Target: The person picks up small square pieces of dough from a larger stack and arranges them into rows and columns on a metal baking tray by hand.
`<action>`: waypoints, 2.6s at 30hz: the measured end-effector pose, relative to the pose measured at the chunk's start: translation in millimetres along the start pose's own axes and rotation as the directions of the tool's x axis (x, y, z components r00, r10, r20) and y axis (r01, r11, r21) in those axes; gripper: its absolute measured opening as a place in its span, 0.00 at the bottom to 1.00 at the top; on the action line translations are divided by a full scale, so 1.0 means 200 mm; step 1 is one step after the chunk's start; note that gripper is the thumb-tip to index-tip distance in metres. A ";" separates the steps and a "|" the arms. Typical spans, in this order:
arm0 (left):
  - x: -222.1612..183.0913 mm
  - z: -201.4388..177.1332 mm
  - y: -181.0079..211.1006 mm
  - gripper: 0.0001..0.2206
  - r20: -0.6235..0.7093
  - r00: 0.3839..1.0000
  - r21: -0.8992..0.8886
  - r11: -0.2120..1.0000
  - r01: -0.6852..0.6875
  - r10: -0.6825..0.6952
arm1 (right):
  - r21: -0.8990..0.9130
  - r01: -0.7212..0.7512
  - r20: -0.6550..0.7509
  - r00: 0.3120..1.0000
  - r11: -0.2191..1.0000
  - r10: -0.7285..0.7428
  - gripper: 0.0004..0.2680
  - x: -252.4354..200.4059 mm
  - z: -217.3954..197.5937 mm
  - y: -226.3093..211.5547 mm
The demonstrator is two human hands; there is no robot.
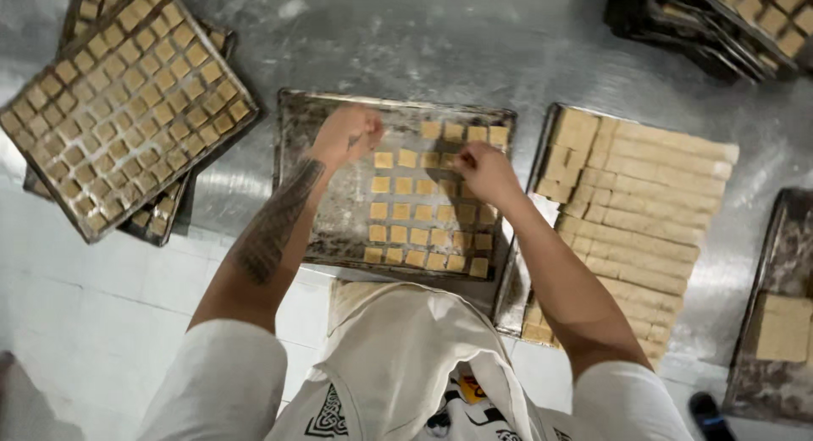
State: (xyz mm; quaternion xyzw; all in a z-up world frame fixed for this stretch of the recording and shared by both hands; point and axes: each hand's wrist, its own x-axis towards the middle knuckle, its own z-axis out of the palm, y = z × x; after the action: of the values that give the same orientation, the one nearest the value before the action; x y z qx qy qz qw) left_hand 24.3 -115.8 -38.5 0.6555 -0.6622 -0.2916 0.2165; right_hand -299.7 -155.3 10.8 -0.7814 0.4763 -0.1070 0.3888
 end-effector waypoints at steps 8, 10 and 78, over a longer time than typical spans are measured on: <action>0.01 -0.08 0.02 0.05 -0.057 0.993 0.308 0.948 -0.085 0.108 | -0.239 0.249 -0.135 0.949 0.939 -0.286 0.03 0.46 0.35 -0.23; -0.03 -0.09 0.03 0.08 0.024 0.991 0.341 0.931 -0.130 0.129 | -0.353 0.270 -0.024 0.954 0.896 -0.298 0.04 0.47 0.38 -0.23; 0.16 0.74 1.09 0.09 0.105 0.992 -0.714 0.689 0.125 -0.071 | 0.038 -0.186 -0.585 0.792 0.982 0.173 0.06 -0.59 -0.29 0.52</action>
State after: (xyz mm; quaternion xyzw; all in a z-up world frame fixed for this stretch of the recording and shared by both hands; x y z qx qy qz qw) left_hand -238.3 -139.1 -5.4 0.5426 -0.4664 -0.5607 0.4167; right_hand -462.0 -112.8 0.5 -0.6658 0.6458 -0.2999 0.2230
